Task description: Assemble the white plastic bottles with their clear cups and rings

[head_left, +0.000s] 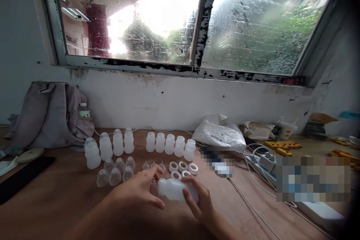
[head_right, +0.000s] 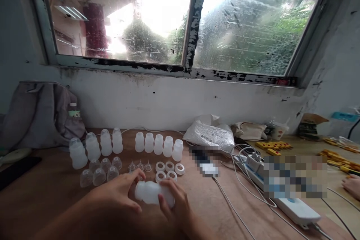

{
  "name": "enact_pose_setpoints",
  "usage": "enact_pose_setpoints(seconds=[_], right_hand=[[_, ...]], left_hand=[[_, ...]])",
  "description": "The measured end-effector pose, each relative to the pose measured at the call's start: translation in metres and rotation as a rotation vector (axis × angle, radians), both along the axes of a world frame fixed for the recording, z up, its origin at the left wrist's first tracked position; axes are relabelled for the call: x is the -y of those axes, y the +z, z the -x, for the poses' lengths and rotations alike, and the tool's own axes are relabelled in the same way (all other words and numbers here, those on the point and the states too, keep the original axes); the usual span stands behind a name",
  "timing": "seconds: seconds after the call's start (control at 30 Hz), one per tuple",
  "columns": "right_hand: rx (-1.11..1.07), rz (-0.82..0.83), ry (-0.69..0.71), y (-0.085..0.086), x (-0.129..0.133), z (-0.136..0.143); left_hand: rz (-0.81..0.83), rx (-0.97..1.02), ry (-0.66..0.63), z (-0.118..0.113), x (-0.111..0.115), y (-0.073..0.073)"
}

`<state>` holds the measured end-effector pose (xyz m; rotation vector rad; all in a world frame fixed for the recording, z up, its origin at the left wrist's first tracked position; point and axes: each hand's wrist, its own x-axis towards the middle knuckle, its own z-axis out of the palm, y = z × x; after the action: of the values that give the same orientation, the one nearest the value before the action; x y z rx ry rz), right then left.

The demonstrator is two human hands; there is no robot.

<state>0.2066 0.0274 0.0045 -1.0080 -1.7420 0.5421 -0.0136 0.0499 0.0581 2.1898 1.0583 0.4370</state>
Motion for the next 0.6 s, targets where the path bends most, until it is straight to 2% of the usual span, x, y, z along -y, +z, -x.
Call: enact_pose_setpoints(seconds=[0.1,0.3,0.43,0.6], right_hand=[[-0.057,0.074,-0.087,0.004,-0.006,0.008],[-0.245,0.257,-0.064,0.004,-0.01,0.014],[-0.365,0.369,-0.051,0.007,-0.01,0.017],[-0.457,0.512,-0.062,0.011,-0.009,0.021]], left_hand=[[-0.015,0.097,0.053,0.006,-0.005,0.01],[-0.069,0.096,0.066,0.014,-0.009,0.019],[-0.187,0.038,0.147,0.012,-0.008,0.019],[-0.314,-0.057,0.275,0.005,-0.009,0.01]])
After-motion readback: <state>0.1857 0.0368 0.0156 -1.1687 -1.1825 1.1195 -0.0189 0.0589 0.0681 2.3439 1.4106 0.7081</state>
